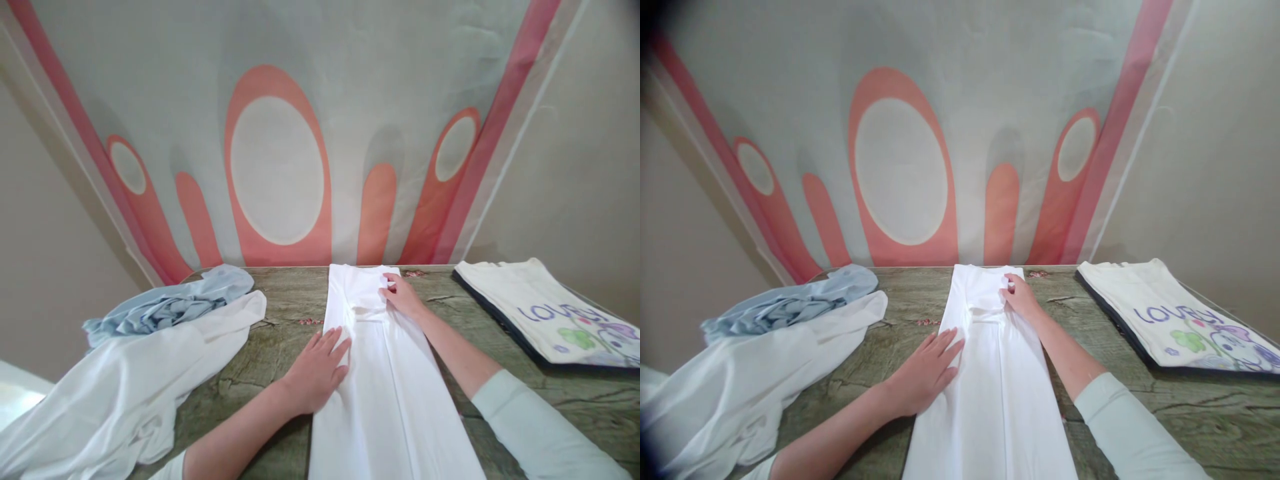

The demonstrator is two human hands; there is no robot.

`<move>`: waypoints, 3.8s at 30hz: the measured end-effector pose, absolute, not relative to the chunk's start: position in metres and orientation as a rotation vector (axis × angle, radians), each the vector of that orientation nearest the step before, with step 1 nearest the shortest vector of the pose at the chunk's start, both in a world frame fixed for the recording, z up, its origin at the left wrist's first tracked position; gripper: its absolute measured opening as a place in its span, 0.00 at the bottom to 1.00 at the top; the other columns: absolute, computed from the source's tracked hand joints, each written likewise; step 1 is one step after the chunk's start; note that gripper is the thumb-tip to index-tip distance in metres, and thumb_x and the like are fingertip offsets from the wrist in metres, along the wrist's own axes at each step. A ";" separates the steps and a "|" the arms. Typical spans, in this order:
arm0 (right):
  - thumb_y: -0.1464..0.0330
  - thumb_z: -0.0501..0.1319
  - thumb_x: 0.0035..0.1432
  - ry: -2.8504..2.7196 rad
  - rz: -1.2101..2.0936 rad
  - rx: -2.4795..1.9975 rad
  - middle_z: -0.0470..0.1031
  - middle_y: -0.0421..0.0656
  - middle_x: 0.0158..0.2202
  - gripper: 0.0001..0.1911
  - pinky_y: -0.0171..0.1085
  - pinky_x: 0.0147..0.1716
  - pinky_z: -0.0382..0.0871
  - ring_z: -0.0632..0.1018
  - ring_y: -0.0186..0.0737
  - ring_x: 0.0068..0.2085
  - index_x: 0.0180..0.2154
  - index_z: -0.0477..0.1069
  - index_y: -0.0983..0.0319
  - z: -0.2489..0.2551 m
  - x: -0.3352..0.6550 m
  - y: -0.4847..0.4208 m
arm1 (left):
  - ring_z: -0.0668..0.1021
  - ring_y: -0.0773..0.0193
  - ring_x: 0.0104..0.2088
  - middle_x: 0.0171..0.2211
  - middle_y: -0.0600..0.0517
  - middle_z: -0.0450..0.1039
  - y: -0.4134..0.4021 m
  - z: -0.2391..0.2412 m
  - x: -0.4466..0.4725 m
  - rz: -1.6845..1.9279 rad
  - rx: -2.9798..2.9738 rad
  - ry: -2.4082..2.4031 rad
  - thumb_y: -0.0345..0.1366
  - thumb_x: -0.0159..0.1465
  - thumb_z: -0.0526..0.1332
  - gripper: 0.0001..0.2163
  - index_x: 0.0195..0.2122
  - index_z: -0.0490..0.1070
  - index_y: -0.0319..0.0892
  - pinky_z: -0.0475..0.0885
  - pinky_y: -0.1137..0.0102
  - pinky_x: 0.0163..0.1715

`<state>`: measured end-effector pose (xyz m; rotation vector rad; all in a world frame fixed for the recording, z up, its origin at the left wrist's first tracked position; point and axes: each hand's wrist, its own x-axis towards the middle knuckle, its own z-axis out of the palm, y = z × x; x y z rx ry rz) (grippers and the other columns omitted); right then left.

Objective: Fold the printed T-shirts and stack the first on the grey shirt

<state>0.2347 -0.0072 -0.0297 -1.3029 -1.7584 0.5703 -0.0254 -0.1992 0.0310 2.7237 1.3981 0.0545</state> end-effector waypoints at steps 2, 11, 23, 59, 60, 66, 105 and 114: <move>0.69 0.58 0.51 -1.765 0.520 -1.323 0.73 0.47 0.44 0.22 0.38 0.37 0.69 0.76 0.37 0.33 0.50 0.63 0.63 -0.029 0.234 -0.008 | 0.50 0.56 0.63 0.64 0.48 0.45 -0.210 0.033 -0.024 0.055 2.723 1.364 0.44 0.69 0.42 0.21 0.62 0.50 0.47 0.48 0.56 0.59; 0.68 0.53 0.54 -1.747 0.363 -1.465 0.72 0.52 0.44 0.18 0.43 0.41 0.68 0.75 0.41 0.36 0.46 0.66 0.67 -0.022 0.247 -0.035 | 0.50 0.56 0.63 0.64 0.49 0.45 -0.223 0.030 -0.026 0.128 2.722 1.329 0.46 0.69 0.40 0.22 0.62 0.50 0.48 0.48 0.55 0.59; 0.52 0.40 0.62 -2.508 0.049 -1.532 0.47 0.47 0.64 0.33 0.49 0.60 0.45 0.51 0.45 0.63 0.62 0.49 0.63 -0.031 0.263 -0.167 | 0.50 0.58 0.63 0.64 0.49 0.45 -0.216 0.020 -0.026 0.188 2.787 1.294 0.47 0.69 0.38 0.22 0.62 0.49 0.47 0.48 0.58 0.59; 0.64 0.55 0.57 -1.936 1.136 -1.101 0.62 0.32 0.21 0.13 0.32 0.24 0.60 0.67 0.31 0.22 0.44 0.62 0.62 0.013 0.181 -0.189 | 0.51 0.62 0.63 0.63 0.46 0.48 -0.187 0.015 -0.045 0.264 2.706 1.405 0.43 0.69 0.41 0.22 0.61 0.50 0.40 0.46 0.62 0.60; 0.63 0.54 0.57 -1.906 1.200 -1.107 0.62 0.32 0.21 0.12 0.31 0.22 0.59 0.67 0.31 0.21 0.43 0.62 0.62 0.015 0.181 -0.190 | 0.51 0.62 0.63 0.63 0.47 0.48 -0.188 0.015 -0.045 0.268 2.700 1.406 0.43 0.69 0.40 0.22 0.62 0.49 0.40 0.46 0.62 0.60; 0.63 0.54 0.58 -1.914 1.356 -1.199 0.65 0.34 0.22 0.08 0.29 0.16 0.57 0.66 0.27 0.15 0.37 0.62 0.61 0.017 0.182 -0.191 | 0.50 0.62 0.63 0.64 0.48 0.47 -0.187 0.015 -0.045 0.254 2.684 1.413 0.43 0.69 0.40 0.22 0.61 0.51 0.41 0.46 0.62 0.60; 0.63 0.64 0.49 -2.095 2.146 -1.011 0.70 0.33 0.17 0.15 0.25 0.14 0.62 0.71 0.28 0.17 0.39 0.69 0.63 0.031 0.198 -0.196 | 0.48 0.59 0.64 0.65 0.50 0.42 -0.228 0.030 -0.031 0.054 2.779 1.128 0.45 0.68 0.45 0.23 0.63 0.47 0.46 0.44 0.60 0.60; 0.60 0.64 0.48 -2.134 2.256 -0.987 0.74 0.38 0.21 0.16 0.24 0.15 0.62 0.74 0.28 0.19 0.35 0.71 0.65 0.030 0.197 -0.195 | 0.47 0.57 0.64 0.65 0.49 0.41 -0.228 0.034 -0.029 0.016 2.787 1.148 0.44 0.68 0.45 0.23 0.63 0.47 0.46 0.44 0.59 0.60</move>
